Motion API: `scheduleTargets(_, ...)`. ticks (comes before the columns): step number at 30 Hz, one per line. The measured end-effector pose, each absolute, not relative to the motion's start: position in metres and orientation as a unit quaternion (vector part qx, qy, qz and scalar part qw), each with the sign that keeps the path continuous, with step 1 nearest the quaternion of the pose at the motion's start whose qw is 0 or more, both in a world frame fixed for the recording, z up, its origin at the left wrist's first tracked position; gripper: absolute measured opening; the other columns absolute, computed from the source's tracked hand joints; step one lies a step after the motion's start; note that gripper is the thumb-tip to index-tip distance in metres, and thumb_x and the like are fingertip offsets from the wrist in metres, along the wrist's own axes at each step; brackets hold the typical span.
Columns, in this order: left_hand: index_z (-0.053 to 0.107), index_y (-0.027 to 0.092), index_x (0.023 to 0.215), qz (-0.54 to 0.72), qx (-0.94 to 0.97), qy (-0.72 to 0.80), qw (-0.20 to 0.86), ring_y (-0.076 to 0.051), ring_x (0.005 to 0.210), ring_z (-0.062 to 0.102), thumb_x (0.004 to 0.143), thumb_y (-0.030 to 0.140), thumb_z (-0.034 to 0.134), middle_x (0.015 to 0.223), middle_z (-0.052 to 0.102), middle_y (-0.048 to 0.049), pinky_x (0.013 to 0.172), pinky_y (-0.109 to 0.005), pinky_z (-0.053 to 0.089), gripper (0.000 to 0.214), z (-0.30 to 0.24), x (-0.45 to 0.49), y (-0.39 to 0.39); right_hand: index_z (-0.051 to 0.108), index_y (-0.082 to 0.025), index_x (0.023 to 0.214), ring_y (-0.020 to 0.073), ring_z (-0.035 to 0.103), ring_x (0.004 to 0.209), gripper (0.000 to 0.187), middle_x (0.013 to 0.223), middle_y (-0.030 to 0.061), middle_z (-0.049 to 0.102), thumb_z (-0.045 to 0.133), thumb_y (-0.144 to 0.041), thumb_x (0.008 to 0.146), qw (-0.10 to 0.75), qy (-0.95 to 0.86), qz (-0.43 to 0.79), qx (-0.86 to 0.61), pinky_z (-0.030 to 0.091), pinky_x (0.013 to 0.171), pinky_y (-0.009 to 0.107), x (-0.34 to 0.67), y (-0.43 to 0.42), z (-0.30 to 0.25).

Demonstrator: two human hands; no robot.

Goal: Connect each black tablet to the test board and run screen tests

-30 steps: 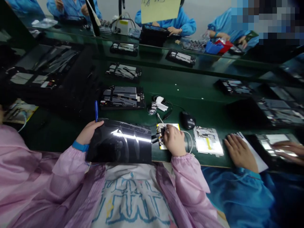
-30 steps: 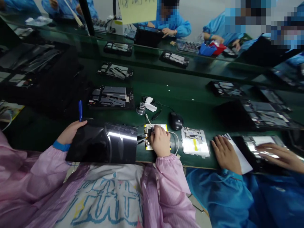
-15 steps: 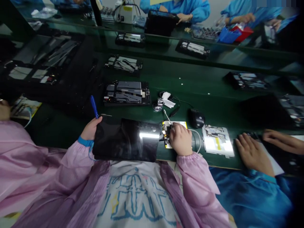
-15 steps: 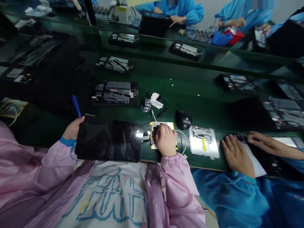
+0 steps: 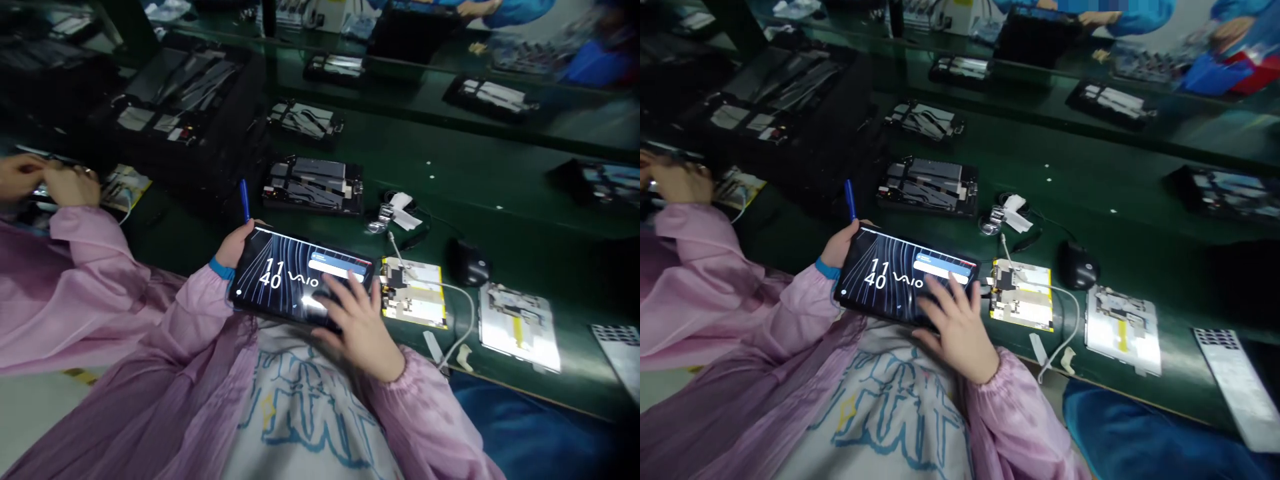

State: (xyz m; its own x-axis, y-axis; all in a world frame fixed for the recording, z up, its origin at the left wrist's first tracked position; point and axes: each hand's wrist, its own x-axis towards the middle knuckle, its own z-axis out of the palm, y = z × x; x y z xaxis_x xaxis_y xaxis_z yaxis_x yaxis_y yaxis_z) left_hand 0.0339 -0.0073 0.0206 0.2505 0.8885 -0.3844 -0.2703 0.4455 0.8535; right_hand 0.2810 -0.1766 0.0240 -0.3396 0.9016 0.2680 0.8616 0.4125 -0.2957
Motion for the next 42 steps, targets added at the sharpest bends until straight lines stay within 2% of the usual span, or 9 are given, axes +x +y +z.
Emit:
scheduleTargets(3,0.062,0.012,0.08,0.418,0.331,0.443,0.721,-0.015,0.063,0.063,0.084,0.046,0.061,0.067,0.064,-0.0019,0.069,-0.028,0.05,0.034,0.017,0.034,-0.009,0.044,-0.017,0.137,0.0464,0.016,0.142,0.068,0.146,0.0208,0.041,0.048,-0.062,0.085,0.243,-0.706,-0.005,-0.665,0.007,0.104,0.076,0.281,-0.169,0.026)
scheduleTargets(6,0.063,0.011,0.081,0.429,0.314,0.442,0.722,-0.013,0.06,0.062,0.084,0.044,0.063,0.066,0.065,-0.0016,0.065,-0.026,0.049,0.034,0.014,0.033,-0.01,0.038,-0.016,0.141,0.0463,0.015,0.143,0.079,0.146,0.0228,0.039,0.048,-0.068,0.082,0.257,-0.719,-0.008,-0.646,0.008,0.107,0.073,0.276,-0.168,0.03)
scheduleTargets(11,0.063,0.011,0.077,0.42,0.276,0.436,0.747,-0.014,0.054,0.062,0.084,0.044,0.063,0.062,0.066,-0.002,0.058,-0.025,0.047,0.034,0.011,0.033,-0.013,0.048,-0.027,0.136,0.0426,0.02,0.143,0.061,0.148,0.0136,0.041,0.062,-0.051,0.082,0.174,-0.827,0.043,-0.533,0.009,0.108,0.073,0.24,-0.178,0.031)
scheduleTargets(16,0.066,0.012,0.076,0.436,0.27,0.407,0.756,-0.014,0.057,0.064,0.084,0.045,0.063,0.065,0.068,-0.0026,0.062,-0.025,0.048,0.034,0.006,0.033,-0.015,0.053,-0.029,0.133,0.0405,0.022,0.143,0.048,0.148,0.0113,0.043,0.061,-0.033,0.086,0.155,-0.851,0.031,-0.5,0.013,0.106,0.076,0.216,-0.171,0.03)
scheduleTargets(24,0.068,0.01,0.078,0.437,0.258,0.382,0.772,-0.014,0.06,0.066,0.085,0.044,0.062,0.066,0.069,-0.0031,0.066,-0.026,0.048,0.035,0.011,0.035,-0.019,0.052,-0.031,0.134,0.0392,0.023,0.143,0.047,0.149,0.009,0.043,0.057,-0.024,0.088,0.134,-0.873,0.026,-0.467,0.014,0.106,0.075,0.203,-0.161,0.032)
scheduleTargets(26,0.068,0.01,0.078,0.436,0.257,0.377,0.776,-0.014,0.06,0.066,0.086,0.043,0.061,0.065,0.069,-0.0034,0.066,-0.026,0.049,0.035,0.012,0.036,-0.021,0.05,-0.031,0.135,0.0394,0.023,0.143,0.049,0.15,0.0084,0.042,0.058,-0.027,0.087,0.128,-0.878,0.035,-0.46,0.013,0.107,0.075,0.203,-0.16,0.033)
scheduleTargets(31,0.067,0.011,0.076,0.429,0.253,0.365,0.786,-0.014,0.059,0.065,0.087,0.043,0.06,0.066,0.069,-0.0035,0.065,-0.026,0.049,0.035,0.014,0.036,-0.023,0.043,-0.023,0.141,0.0401,0.017,0.145,0.062,0.151,0.0137,0.038,0.054,-0.051,0.087,0.164,-0.861,0.036,-0.48,0.014,0.11,0.071,0.217,-0.141,0.05)
scheduleTargets(35,0.065,0.011,0.072,0.431,0.257,0.379,0.777,-0.013,0.055,0.063,0.087,0.041,0.06,0.063,0.068,-0.0028,0.063,-0.025,0.049,0.035,0.013,0.035,-0.021,0.045,-0.021,0.138,0.0399,0.019,0.144,0.057,0.151,0.0144,0.036,0.05,-0.049,0.09,0.156,-0.847,0.003,-0.509,0.017,0.11,0.07,0.231,-0.11,0.064)
scheduleTargets(42,0.067,0.011,0.075,0.443,0.252,0.372,0.776,-0.015,0.062,0.066,0.085,0.041,0.063,0.064,0.067,-0.0024,0.072,-0.028,0.051,0.031,0.011,0.034,-0.021,0.041,-0.022,0.14,0.0407,0.021,0.143,0.061,0.151,0.014,0.036,0.053,-0.051,0.087,0.131,-0.835,0.008,-0.534,0.018,0.108,0.072,0.237,-0.09,0.066)
